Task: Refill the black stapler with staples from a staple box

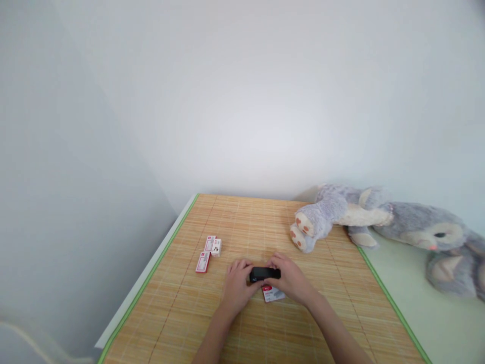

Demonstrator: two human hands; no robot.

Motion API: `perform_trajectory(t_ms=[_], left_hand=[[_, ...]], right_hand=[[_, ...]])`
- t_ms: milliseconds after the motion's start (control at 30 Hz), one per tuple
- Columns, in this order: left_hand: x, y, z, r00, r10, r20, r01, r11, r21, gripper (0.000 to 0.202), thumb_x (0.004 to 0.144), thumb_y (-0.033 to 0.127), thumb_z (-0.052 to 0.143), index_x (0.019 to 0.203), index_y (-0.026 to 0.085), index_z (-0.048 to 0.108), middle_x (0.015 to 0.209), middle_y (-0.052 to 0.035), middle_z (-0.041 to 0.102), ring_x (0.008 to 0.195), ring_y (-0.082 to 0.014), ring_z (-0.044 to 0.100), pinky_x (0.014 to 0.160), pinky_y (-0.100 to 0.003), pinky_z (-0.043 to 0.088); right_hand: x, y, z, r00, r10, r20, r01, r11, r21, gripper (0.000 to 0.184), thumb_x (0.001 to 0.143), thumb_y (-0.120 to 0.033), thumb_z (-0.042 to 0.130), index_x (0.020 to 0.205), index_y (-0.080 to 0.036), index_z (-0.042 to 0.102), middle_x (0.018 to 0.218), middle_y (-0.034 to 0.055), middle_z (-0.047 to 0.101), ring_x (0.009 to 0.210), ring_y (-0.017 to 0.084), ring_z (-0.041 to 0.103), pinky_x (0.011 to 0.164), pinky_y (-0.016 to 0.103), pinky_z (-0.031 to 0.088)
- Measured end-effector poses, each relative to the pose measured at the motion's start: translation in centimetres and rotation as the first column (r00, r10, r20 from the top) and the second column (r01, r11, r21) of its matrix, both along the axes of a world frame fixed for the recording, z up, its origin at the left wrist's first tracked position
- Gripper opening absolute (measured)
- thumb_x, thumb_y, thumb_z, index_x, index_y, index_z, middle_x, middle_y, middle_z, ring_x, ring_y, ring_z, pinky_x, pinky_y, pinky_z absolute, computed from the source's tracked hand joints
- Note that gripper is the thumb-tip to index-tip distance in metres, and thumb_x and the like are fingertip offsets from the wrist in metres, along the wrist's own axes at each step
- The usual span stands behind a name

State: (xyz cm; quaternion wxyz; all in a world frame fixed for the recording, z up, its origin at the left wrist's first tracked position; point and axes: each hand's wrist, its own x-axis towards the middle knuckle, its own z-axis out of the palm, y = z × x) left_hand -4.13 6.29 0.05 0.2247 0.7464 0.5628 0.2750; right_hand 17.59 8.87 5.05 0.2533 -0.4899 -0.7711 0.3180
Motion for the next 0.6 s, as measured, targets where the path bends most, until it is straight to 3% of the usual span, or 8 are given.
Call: perform_trajectory(t_ms=[133, 233, 300, 367, 433, 500, 600], left_hand=[[-0.5, -0.1, 0.3, 1.0, -0.016, 0.02, 0.016, 1.0, 0.0, 0.035, 0.088, 0.047, 0.071, 0.118, 0.03, 0.07, 0.12, -0.0046, 0.067, 0.113, -0.0274, 0.056, 0.098, -0.043, 0.042], [-0.4, -0.6, 1.5, 0.997, -0.048, 0.068, 0.049, 0.999, -0.02, 0.049, 0.092, 0.019, 0.05, 0.138, 0.034, 0.06, 0.132, -0.0038, 0.064, 0.123, -0.0259, 0.054, 0.105, -0.045, 0.041], [0.5, -1.4, 2.7, 0.982, -0.165, 0.093, 0.169, 0.985, -0.038, 0.068, 0.083, 0.006, 0.043, 0.142, 0.037, 0.056, 0.14, -0.0017, 0.061, 0.129, -0.0248, 0.051, 0.11, -0.046, 0.039], [2.0, -2.5, 3.8, 0.929, -0.357, 0.094, 0.363, 0.931, -0.05, 0.08, 0.073, 0.003, 0.046, 0.143, 0.041, 0.055, 0.148, 0.0024, 0.056, 0.135, -0.0254, 0.047, 0.115, -0.047, 0.037], [3.4, -3.5, 4.6, 0.875, -0.478, 0.075, 0.483, 0.874, -0.056, 0.089, 0.068, 0.002, 0.048, 0.145, 0.044, 0.052, 0.154, 0.0058, 0.051, 0.139, -0.0266, 0.043, 0.118, -0.049, 0.035], [3.9, -3.9, 4.9, 0.874, -0.482, 0.056, 0.485, 0.872, -0.07, 0.092, 0.065, 0.0, 0.048, 0.146, 0.045, 0.051, 0.152, 0.0056, 0.053, 0.138, -0.0267, 0.044, 0.118, -0.051, 0.036], [2.4, -3.5, 4.5, 0.918, -0.395, 0.032, 0.397, 0.913, -0.098, 0.09, 0.063, 0.0, 0.048, 0.142, 0.043, 0.054, 0.144, 0.003, 0.059, 0.133, -0.0266, 0.049, 0.116, -0.05, 0.038]], right_hand=[[0.6, -0.4, -0.4, 0.998, -0.04, 0.042, 0.039, 0.999, 0.028, 0.022, 0.073, -0.021, 0.079, 0.091, -0.023, 0.068, 0.099, 0.0017, 0.064, 0.095, 0.021, 0.059, 0.082, 0.03, 0.043], [2.5, -1.5, -1.2, 0.986, -0.16, 0.038, 0.16, 0.987, 0.001, 0.02, 0.077, -0.027, 0.074, 0.095, -0.023, 0.066, 0.095, 0.0011, 0.066, 0.089, 0.021, 0.06, 0.079, 0.03, 0.044], [3.8, -2.2, -1.8, 0.969, -0.249, 0.002, 0.249, 0.967, -0.049, 0.02, 0.081, -0.033, 0.071, 0.098, -0.023, 0.067, 0.09, 0.0004, 0.067, 0.082, 0.021, 0.06, 0.075, 0.031, 0.043], [4.8, -2.9, -2.4, 0.946, -0.323, -0.03, 0.319, 0.943, -0.095, 0.021, 0.084, -0.04, 0.068, 0.097, -0.023, 0.067, 0.083, -0.0003, 0.067, 0.075, 0.02, 0.06, 0.07, 0.03, 0.042], [5.6, -3.4, -2.7, 0.92, -0.389, -0.043, 0.381, 0.916, -0.127, 0.025, 0.085, -0.047, 0.068, 0.092, -0.023, 0.068, 0.074, -0.0013, 0.065, 0.068, 0.02, 0.058, 0.065, 0.03, 0.04], [6.1, -3.8, -3.0, 0.89, -0.454, -0.046, 0.443, 0.883, -0.154, 0.031, 0.083, -0.054, 0.069, 0.087, -0.023, 0.068, 0.067, -0.0021, 0.063, 0.064, 0.019, 0.057, 0.062, 0.03, 0.039], [6.5, -4.5, -3.4, 0.857, -0.511, -0.064, 0.492, 0.85, -0.189, 0.039, 0.081, -0.061, 0.071, 0.086, -0.023, 0.069, 0.065, -0.0019, 0.063, 0.063, 0.02, 0.057, 0.061, 0.03, 0.039]])
